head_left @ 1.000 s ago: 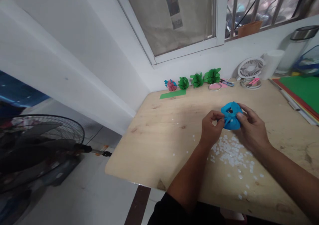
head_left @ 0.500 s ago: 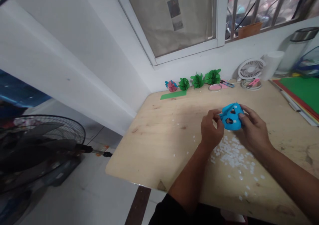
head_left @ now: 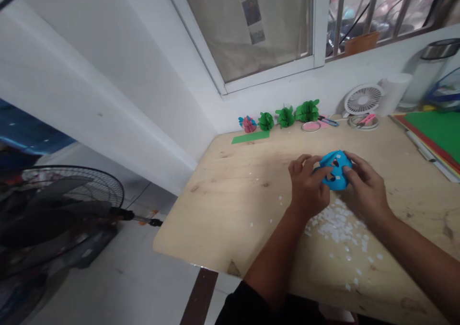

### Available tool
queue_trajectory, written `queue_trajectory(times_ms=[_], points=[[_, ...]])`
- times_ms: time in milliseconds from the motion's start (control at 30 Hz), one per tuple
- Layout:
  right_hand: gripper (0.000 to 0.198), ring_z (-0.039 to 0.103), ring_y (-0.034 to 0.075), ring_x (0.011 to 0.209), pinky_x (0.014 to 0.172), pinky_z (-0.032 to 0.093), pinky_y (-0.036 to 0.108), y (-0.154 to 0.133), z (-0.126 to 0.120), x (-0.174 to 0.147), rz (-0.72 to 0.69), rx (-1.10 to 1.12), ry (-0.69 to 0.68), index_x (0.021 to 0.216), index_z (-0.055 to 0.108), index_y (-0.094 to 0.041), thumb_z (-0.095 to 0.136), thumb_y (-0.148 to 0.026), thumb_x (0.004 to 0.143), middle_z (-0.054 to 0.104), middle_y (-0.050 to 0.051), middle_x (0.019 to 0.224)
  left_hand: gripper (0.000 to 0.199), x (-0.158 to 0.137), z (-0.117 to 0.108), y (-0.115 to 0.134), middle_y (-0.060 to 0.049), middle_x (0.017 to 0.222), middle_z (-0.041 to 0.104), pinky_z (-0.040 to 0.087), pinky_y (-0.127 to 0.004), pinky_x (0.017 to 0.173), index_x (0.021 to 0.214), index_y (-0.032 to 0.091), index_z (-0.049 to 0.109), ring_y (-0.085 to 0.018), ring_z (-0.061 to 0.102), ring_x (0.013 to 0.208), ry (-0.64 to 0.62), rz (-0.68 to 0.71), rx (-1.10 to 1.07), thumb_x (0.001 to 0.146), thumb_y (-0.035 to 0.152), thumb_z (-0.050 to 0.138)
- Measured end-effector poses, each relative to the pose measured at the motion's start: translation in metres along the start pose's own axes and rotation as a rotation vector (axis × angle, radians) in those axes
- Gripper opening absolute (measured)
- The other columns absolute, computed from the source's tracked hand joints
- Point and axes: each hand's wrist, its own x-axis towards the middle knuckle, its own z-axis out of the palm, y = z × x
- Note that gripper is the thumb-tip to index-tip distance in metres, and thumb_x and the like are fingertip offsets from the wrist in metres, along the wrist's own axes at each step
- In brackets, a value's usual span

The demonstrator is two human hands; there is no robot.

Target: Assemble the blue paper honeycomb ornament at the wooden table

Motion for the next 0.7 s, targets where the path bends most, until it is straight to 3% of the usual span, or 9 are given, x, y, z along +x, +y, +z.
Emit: queue_trajectory(times_ms=[133,333,533,700], points=[[0.045,0.073,0.028,0.106,0.089,0.062,0.043,0.000,-0.001,-0.001,-0.052,-0.045,-0.030,0.120,0.080,-0.028,0.080,-0.047,0.079,0.079,0.008,0.123,0.037,-0.002,0.003,-0.002,-0.009,0.123,0.074,0.049,-0.046,0.112,0.109,0.023,0.078,-0.028,0.061,0.126,0.052,-0.084,-0.061,0.077,0.012,0.065],[0.048,0.074,0.030,0.112,0.097,0.062,0.048,0.006,-0.003,-0.004,-0.107,-0.116,-0.122,0.128,0.078,-0.028,0.077,-0.051,0.085,0.077,0.009,0.132,0.008,-0.002,0.007,0.001,-0.006,0.113,0.076,0.047,-0.043,0.112,0.098,0.024,0.080,-0.026,0.061,0.124,0.180,-0.116,0.013,0.094,0.027,0.073],[0.050,0.073,0.032,0.120,0.103,0.060,0.048,0.008,-0.004,-0.007,-0.196,-0.173,-0.209,0.131,0.076,-0.026,0.075,-0.053,0.089,0.074,0.011,0.139,0.007,0.000,0.008,0.003,-0.007,0.113,0.077,0.045,-0.045,0.107,0.095,0.025,0.080,-0.028,0.061,0.124,0.248,-0.024,0.171,0.095,0.025,0.073],[0.048,0.074,0.032,0.122,0.105,0.061,0.048,0.006,-0.005,-0.011,-0.260,-0.224,-0.262,0.133,0.076,-0.027,0.072,-0.052,0.093,0.075,0.011,0.139,0.007,0.001,0.007,0.004,-0.006,0.108,0.078,0.044,-0.045,0.107,0.092,0.025,0.080,-0.028,0.063,0.122,0.291,-0.042,0.215,0.096,0.025,0.073]])
